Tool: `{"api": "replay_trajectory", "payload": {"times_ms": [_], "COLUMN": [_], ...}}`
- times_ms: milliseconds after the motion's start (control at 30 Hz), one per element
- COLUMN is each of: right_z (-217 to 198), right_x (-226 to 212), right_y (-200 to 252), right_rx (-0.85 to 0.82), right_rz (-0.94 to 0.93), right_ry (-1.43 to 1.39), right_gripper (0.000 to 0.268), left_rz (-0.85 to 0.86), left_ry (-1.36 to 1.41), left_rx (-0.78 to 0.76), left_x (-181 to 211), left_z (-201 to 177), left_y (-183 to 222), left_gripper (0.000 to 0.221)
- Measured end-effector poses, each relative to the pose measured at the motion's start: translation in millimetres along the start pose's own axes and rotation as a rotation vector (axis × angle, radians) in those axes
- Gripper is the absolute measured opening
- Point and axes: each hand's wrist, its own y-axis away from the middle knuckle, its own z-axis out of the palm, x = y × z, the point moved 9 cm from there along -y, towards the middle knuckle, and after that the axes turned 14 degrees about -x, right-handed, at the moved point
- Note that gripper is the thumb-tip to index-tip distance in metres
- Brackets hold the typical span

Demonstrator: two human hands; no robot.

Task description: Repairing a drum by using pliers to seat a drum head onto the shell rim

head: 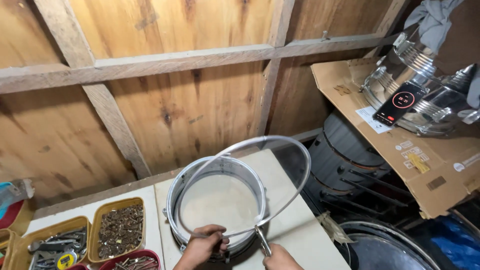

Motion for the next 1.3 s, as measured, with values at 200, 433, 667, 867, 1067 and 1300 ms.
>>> {"api": "replay_trajectory", "payload": {"times_ms": [200, 433, 667, 867, 1067, 1300], "right_z": [-8.0, -16.9, -17.3, -18.3, -19.6, -17.7], "right_x": [-10.5, -13.1, -4.6, -15.1, 6.1, 12.7], "right_y": [49.3, 47.4, 47.1, 58.9, 56.1, 50.9], "right_rx": [-0.021, 0.026, 0.026, 0.022, 0.034, 0.050], "right_rz": [0.104, 0.057, 0.099, 0.053, 0.108, 0.101], "right_ry": [-0.053, 0.061, 0.179, 0.159, 0.144, 0.123], "right_gripper": [0.019, 0.009, 0.014, 0.009, 0.012, 0.009], "left_rz": [-0.040, -0.058, -0.009, -0.010, 0.003, -0.022], "left_ry": [0.035, 0.003, 0.008, 0.055, 0.012, 0.025], "left_rx": [-0.033, -0.040, -0.022, -0.036, -0.083, -0.109], "left_x": [-22.6, -23.5, -18.7, -20.4, -22.8, -23.4], "left_z": [1.9, 0.7, 5.3, 6.3, 14.3, 19.5], "left_y": [-16.1, -15.1, -4.7, -3.1, -7.9, -8.0], "left_gripper": [0.028, 0.033, 0.026, 0.023, 0.025, 0.022]}}
